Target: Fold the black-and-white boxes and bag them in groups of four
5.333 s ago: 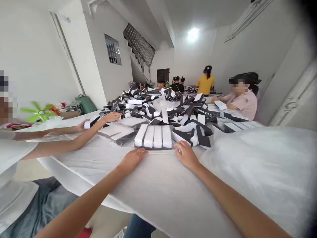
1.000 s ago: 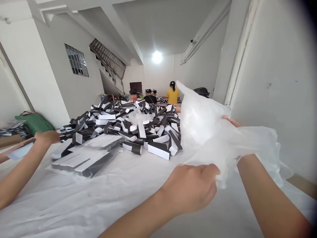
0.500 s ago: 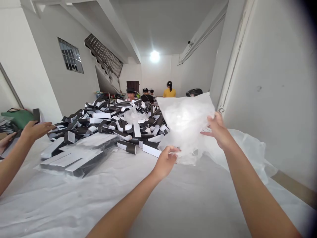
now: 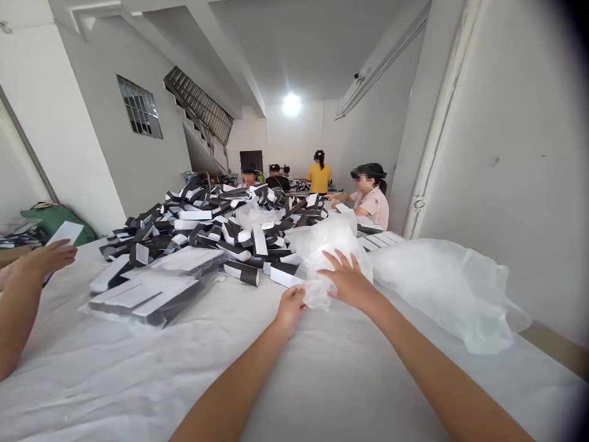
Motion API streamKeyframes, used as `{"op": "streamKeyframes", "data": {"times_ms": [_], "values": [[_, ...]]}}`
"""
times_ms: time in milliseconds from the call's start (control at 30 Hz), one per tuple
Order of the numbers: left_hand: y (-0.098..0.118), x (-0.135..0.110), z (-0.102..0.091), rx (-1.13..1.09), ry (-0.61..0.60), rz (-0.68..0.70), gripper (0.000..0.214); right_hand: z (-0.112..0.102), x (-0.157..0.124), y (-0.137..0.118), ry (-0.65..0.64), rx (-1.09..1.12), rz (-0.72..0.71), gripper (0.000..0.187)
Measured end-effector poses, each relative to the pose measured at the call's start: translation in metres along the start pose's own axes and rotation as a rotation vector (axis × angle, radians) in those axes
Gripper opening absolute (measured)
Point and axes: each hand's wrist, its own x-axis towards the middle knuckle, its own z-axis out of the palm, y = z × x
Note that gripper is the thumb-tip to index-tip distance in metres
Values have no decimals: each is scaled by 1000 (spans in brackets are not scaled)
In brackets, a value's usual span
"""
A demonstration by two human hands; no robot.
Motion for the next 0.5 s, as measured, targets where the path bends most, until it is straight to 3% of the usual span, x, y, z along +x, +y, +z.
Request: {"op": "streamKeyframes", "data": {"times_ms": [100, 200, 300, 500], "values": [[8, 4, -13, -46, -67, -38, 39, 28, 4, 16, 54, -81, 48, 67], [22, 8, -22, -138, -115, -25, 34, 43, 5, 23, 192, -127, 85, 55], [39, 10, -30, -231, -132, 42, 23, 47, 5, 23, 298, -125, 88, 42], [68, 18, -63, -376, -49, 141, 7, 50, 7, 25, 355, -91, 72, 52]]}}
